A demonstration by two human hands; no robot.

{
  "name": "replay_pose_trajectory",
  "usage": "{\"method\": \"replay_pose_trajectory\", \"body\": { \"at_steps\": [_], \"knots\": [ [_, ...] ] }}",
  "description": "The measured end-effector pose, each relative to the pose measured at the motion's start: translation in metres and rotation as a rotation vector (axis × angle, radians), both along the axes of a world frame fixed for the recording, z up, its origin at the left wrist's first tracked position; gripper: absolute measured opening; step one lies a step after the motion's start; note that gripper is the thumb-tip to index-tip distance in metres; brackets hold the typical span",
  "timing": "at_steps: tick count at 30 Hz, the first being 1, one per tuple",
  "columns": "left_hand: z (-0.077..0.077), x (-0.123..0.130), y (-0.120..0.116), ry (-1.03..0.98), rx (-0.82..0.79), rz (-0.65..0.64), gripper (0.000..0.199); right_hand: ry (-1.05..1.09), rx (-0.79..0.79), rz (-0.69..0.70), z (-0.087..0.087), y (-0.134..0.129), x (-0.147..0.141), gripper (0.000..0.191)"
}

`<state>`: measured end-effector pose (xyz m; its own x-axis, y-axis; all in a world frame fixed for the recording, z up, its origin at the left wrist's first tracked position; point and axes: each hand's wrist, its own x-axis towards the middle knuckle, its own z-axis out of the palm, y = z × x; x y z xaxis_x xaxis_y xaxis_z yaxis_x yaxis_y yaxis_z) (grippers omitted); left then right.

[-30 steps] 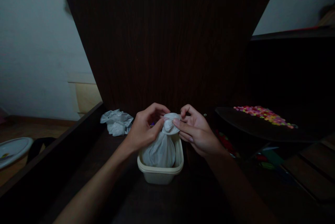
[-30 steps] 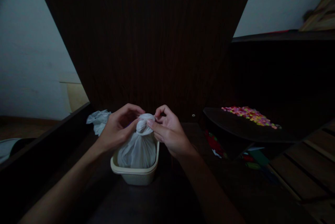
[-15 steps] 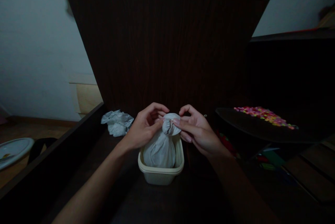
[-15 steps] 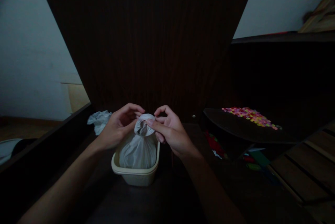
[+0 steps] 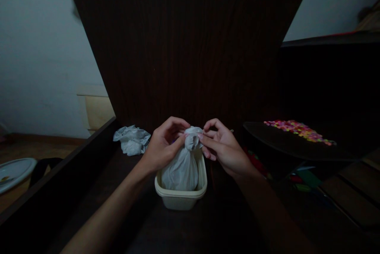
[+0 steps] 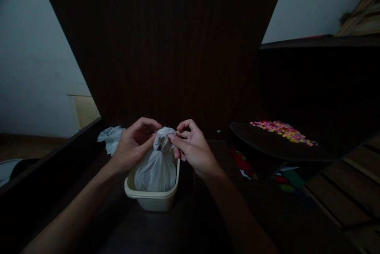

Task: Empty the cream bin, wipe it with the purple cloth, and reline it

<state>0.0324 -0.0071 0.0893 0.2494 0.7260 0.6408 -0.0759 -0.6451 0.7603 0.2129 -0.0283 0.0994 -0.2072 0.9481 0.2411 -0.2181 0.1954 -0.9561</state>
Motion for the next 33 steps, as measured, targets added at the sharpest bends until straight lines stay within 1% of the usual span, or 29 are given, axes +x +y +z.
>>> {"method": "replay_pose_trajectory", "body": {
  "at_steps": [3,6,9,11,14,17,18,19,20,22,23,25,26,27,29,30,31,33],
  "knots": [
    [-0.002,0.0,0.0,0.036,0.004,-0.03,0.016,0.064,-0.018,0.045,0.0,-0.001,0.0,0.048],
    [-0.001,0.0,0.0,0.04,0.049,-0.05,0.017,0.087,-0.066,0.107,0.002,-0.003,0.0,0.045],
    [0.001,-0.002,-0.001,0.097,0.128,-0.037,0.007,0.08,-0.106,0.174,0.003,-0.004,0.0,0.042],
    [0.003,-0.004,-0.001,0.155,0.145,-0.018,0.006,0.035,-0.086,0.165,0.002,-0.003,0.0,0.04],
    [0.006,-0.008,0.002,0.174,0.086,0.001,0.011,-0.099,0.021,0.035,0.0,0.0,0.001,0.032],
    [0.005,-0.01,0.005,0.207,-0.008,0.024,0.012,-0.232,0.239,-0.199,0.0,0.002,0.005,0.02],
    [0.005,-0.01,0.005,0.22,-0.026,0.038,0.012,-0.265,0.305,-0.256,0.001,0.001,0.006,0.015],
    [0.005,-0.009,0.005,0.232,-0.036,0.051,0.012,-0.29,0.349,-0.281,0.002,-0.001,0.007,0.012],
    [0.004,-0.009,0.005,0.239,-0.041,0.061,0.012,-0.312,0.365,-0.27,0.004,-0.003,0.009,0.012],
    [0.003,-0.007,0.004,0.243,-0.045,0.073,0.012,-0.379,0.364,-0.187,0.008,-0.01,0.011,0.02],
    [0.003,-0.007,0.004,0.245,-0.046,0.078,0.012,-0.439,0.374,-0.152,0.01,-0.013,0.011,0.027],
    [0.003,-0.006,0.003,0.245,-0.038,0.1,0.012,-0.586,0.44,-0.138,0.012,-0.018,0.011,0.046],
    [0.003,-0.005,0.002,0.242,-0.024,0.115,0.012,-0.648,0.484,-0.144,0.013,-0.02,0.011,0.05],
    [0.003,-0.005,0.002,0.24,-0.007,0.125,0.012,-0.686,0.524,-0.151,0.013,-0.02,0.01,0.045],
    [0.005,-0.006,0.001,0.242,0.022,0.109,0.013,-0.693,0.565,-0.155,0.013,-0.019,0.01,0.022],
    [0.006,-0.007,0.0,0.252,0.024,0.074,0.015,-0.674,0.566,-0.158,0.013,-0.018,0.01,0.011],
    [0.008,-0.008,0.0,0.269,0.018,0.025,0.017,-0.649,0.555,-0.159,0.012,-0.016,0.011,0.005],
    [0.011,-0.01,-0.003,0.306,-0.011,-0.083,0.022,-0.592,0.508,-0.165,0.01,-0.012,0.013,0.004]
  ]
}}
